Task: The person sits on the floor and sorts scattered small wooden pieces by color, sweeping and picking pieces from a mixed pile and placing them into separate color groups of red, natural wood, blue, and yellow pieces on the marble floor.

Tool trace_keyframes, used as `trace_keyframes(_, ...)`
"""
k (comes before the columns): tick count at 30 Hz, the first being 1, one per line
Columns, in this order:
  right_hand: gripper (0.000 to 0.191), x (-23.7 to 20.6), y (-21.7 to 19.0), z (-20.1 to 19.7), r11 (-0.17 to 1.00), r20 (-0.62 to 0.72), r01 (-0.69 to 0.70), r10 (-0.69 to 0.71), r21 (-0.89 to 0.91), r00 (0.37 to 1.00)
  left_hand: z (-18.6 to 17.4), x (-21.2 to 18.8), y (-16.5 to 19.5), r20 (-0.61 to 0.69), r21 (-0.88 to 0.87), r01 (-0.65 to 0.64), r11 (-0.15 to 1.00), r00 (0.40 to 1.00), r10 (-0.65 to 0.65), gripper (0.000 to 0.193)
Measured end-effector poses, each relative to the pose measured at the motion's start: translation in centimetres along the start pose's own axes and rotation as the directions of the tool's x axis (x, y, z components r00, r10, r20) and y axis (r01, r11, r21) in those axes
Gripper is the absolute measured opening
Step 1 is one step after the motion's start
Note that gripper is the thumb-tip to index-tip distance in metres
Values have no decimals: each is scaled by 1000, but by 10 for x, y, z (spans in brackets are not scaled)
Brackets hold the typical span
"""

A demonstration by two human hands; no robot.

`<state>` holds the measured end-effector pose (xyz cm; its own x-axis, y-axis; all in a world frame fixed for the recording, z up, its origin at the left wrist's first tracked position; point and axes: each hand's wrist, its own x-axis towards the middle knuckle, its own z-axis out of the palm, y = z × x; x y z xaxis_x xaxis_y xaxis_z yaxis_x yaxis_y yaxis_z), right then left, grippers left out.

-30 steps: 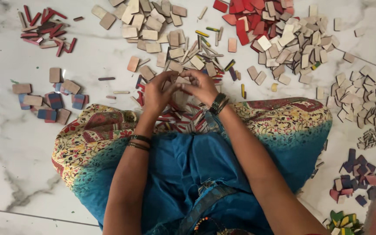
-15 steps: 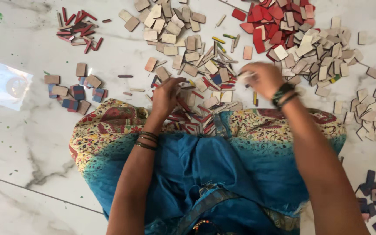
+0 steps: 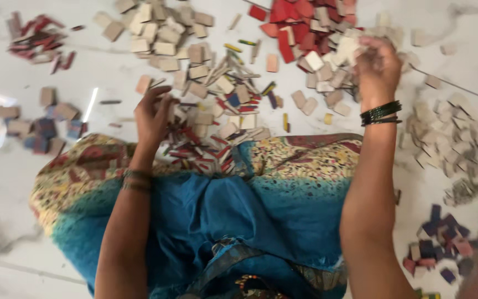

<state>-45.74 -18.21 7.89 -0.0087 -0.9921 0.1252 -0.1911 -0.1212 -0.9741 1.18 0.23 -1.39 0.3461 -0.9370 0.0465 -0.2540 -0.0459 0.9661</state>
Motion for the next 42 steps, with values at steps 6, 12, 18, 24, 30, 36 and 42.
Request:
trace_keyframes(6, 25, -11, -11, 62, 919, 406, 271, -141, -285, 903, -6, 86, 27, -187, -58, 14, 998, 982, -24, 53)
trace_keyframes(12, 26, -10, -4, 62, 964, 342, 15, 80, -265, 936, -43, 97, 53, -146, -227, -324, 918, 944, 297, 61)
trace_keyframes(18, 27, -18, 11, 59, 826, 470, 256, 12, -502, 883, -70, 2, 38, -34, 75, 84, 994, 996, -82, 56)
trace_keyframes(24, 26, -23, 8, 104, 827, 649, 251, 170, -503, 742, -60, -40, 19, -58, 376, -72, 924, 993, 101, 31)
trace_keyframes(30, 28, 5, -34, 192, 898, 691, 230, 105, -374, 716, -24, -15, 13, 20, 489, -186, 852, 979, 202, 25)
trace_keyframes(36, 19, 55, -104, 269, 943, 682, 311, -151, -118, 716, -9, -14, 7, 222, 479, -400, 781, 916, 333, 32)
trace_keyframes(42, 15, 31, -133, 270, 807, 775, 559, -229, -187, 590, 1, -22, 8, 275, 558, -441, 703, 898, 344, 42)
